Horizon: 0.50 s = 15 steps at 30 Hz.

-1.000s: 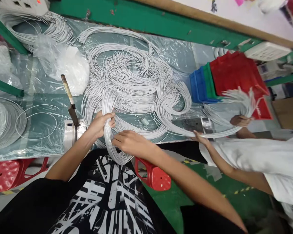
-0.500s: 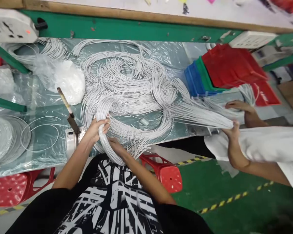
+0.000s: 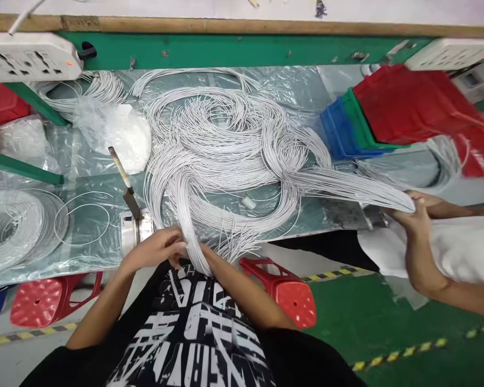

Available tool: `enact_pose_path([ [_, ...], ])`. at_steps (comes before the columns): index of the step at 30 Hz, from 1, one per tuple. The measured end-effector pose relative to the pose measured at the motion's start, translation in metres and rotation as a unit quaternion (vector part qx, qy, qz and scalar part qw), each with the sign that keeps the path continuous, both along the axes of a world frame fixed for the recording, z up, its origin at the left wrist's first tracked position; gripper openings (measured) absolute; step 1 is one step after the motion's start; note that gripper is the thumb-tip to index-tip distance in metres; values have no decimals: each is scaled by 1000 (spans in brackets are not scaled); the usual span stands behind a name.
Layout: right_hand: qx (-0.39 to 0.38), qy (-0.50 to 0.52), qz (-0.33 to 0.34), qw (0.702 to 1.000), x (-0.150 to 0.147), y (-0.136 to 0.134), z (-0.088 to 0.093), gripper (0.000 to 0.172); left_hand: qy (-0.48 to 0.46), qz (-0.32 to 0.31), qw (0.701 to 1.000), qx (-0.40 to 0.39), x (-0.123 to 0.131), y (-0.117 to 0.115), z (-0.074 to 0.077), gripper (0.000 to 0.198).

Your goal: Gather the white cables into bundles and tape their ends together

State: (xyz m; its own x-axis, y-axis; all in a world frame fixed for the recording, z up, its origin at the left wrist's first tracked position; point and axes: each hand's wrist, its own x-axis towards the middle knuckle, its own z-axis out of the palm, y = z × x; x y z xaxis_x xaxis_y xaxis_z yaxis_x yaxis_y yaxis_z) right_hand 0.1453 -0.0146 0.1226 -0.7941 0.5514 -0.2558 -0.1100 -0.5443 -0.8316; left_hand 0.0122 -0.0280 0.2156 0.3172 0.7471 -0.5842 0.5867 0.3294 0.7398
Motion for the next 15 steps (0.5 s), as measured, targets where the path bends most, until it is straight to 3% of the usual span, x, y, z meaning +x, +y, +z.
enact_pose_path([
  [3,-47,13,97,994,15,-3,-21,72,68,19,996,45,-3,-19,-8,28],
  [6,-73,3,163,984,48,-8,-34,85,64,52,996,18,-5,-30,-15,30],
  [8,-63,-11,183,981,69,-13,-36,78,39,65,997,-8,-8,-34,-14,32],
  [10,-26,-34,175,984,79,-19,-34,60,29,73,997,-20,-11,-36,-7,33],
  [15,78,-97,80,989,64,-33,-29,33,69,111,991,-21,-23,-33,13,34],
])
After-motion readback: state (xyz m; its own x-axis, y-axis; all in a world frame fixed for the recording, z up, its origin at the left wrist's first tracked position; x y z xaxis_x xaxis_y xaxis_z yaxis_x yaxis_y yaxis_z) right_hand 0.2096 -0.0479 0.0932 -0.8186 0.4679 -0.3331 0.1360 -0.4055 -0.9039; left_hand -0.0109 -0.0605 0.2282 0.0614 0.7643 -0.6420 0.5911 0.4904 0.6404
